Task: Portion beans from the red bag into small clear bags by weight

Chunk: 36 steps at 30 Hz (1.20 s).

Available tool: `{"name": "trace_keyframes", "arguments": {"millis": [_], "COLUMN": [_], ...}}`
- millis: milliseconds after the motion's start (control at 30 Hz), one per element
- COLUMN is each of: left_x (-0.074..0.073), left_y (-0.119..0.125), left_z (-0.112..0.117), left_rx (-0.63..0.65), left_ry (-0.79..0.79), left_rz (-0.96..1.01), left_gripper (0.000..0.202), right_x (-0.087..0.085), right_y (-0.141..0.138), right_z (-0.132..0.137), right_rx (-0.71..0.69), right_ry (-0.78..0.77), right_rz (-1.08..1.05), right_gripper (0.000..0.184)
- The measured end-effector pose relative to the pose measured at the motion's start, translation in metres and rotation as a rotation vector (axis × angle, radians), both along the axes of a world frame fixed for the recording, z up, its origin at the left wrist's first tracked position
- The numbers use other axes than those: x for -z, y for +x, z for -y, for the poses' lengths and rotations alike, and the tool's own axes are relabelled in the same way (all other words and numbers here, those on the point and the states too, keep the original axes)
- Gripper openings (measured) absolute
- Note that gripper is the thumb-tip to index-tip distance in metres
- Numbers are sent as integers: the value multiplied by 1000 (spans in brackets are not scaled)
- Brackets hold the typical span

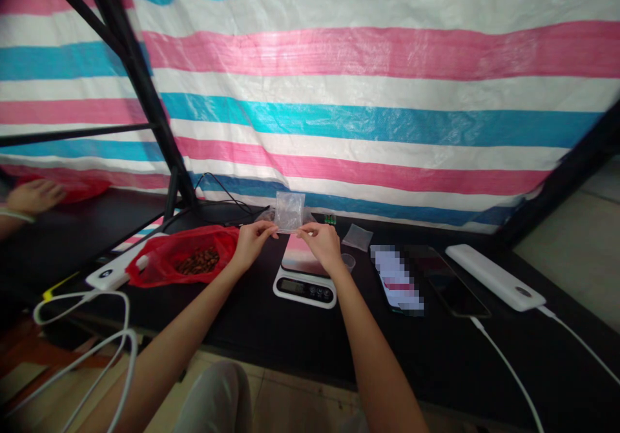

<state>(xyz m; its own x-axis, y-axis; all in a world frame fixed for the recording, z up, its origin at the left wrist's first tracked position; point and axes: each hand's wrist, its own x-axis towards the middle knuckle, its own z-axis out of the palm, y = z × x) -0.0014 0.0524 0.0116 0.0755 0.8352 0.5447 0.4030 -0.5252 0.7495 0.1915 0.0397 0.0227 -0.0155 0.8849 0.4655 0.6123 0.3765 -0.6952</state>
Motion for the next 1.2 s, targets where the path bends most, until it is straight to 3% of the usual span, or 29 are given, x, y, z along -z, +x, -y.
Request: {"name": "trace_keyframes", "arguments": {"millis": [267,667,967,1200], "left_x": [0,4,-7,-7], "left_y": [2,2,4,5], "left_z": [1,-4,11,14], "left_rx": [9,187,-85,-130], "left_ry": [-36,-103,36,31], "left_rz": [57,96,-283,-361], "left_gripper": [28,24,20,22], "right_x": [2,1,4,5], "right_y": [-2,-3,-8,-13], "right_z": [-1,2,3,5], "right_rx": [75,-62,-13,15], "right_ry": [31,40,32,33], "right_rz": [14,105,134,105], "right_gripper": [25,17,20,15]}}
